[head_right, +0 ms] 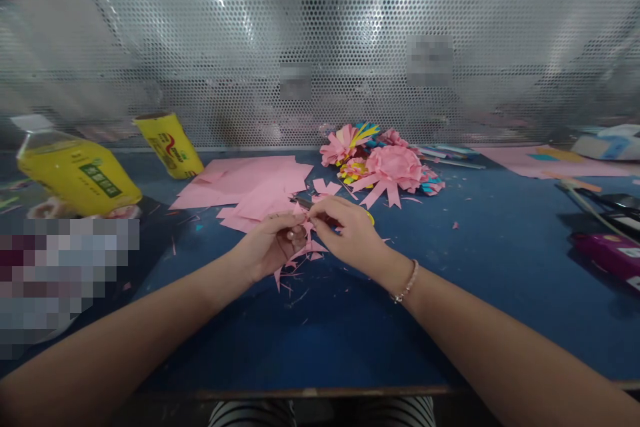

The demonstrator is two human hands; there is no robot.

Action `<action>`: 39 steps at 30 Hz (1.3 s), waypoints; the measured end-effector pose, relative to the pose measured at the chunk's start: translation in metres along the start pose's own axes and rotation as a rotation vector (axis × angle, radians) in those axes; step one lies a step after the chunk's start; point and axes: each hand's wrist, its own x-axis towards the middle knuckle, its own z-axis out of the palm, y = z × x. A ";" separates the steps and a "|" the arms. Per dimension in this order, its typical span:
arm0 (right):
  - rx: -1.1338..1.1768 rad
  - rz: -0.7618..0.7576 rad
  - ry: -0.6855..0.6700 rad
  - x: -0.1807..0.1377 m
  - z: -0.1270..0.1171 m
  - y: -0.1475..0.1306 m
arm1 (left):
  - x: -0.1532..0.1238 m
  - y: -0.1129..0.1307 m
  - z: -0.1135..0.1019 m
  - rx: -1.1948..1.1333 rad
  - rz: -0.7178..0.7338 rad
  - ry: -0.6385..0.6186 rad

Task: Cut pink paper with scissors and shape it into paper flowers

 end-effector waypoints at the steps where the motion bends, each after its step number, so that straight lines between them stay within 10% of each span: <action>1: -0.005 -0.021 0.006 0.000 0.000 0.000 | 0.000 0.000 0.000 -0.002 0.000 0.000; 39: -0.399 -0.543 -0.280 0.004 -0.023 0.017 | -0.002 0.001 0.004 -0.068 -0.048 0.013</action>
